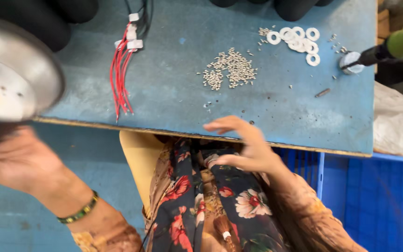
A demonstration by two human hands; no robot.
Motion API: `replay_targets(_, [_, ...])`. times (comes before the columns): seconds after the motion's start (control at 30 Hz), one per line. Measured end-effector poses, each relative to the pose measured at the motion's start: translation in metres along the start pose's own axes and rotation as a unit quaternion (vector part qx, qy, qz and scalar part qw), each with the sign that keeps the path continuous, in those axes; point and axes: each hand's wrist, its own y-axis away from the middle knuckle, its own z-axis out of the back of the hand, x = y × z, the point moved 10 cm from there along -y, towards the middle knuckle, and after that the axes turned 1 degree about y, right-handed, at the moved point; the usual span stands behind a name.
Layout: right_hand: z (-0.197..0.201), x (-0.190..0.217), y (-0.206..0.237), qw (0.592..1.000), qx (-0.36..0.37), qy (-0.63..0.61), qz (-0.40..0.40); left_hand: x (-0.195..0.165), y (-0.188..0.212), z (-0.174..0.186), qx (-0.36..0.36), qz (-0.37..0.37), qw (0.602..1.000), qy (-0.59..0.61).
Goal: The person picks a black cylindrical lamp housing from the bench, threads the red and black wires through the base, attaches an LED module to the wires, seats the LED inside the housing, and uses an electric screwdriver to drive screws securing the LED module, then sets the assembled unit aside.
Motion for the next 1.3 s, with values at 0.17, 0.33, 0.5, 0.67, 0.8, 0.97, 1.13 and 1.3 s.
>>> replay_targets(0.17, [-0.026, -0.008, -0.013, 0.992, -0.079, -0.02, 0.092, 0.105, 0.097, -0.089, -0.061, 0.364, 0.89, 0.269])
replay_targets(0.33, [-0.003, -0.054, 0.034, 0.965, -0.238, -0.071, 0.084, 0.157, 0.201, -0.217, 0.085, 0.534, 0.795, 0.275])
replay_targets(0.5, [0.053, -0.157, 0.153, 0.901, -0.401, 0.051, -0.159, 0.174, 0.206, -0.269, 0.403, 0.399, 0.816, -0.114])
replay_targets(0.67, [0.094, -0.169, 0.224, 0.869, -0.446, 0.114, -0.183, 0.173, 0.146, -0.278, 0.469, 0.028, 0.766, -0.438])
replay_targets(0.8, [0.099, -0.167, 0.211, 0.857, -0.455, 0.162, -0.178, 0.222, 0.149, -0.301, 0.534, -0.009, 0.688, -0.491])
replay_targets(0.97, [0.086, -0.183, 0.192, 0.879, -0.432, 0.118, -0.164, 0.267, 0.166, -0.342, 0.573, -0.039, 0.631, -0.521])
replay_targets(1.13, [0.08, -0.187, 0.195, 0.877, -0.425, 0.152, -0.163, 0.287, 0.182, -0.375, 0.582, -0.065, 0.62, -0.523])
replay_targets(1.3, [0.075, -0.191, 0.197, 0.888, -0.432, 0.073, -0.14, 0.309, 0.176, -0.39, 0.553, -0.076, 0.635, -0.534])
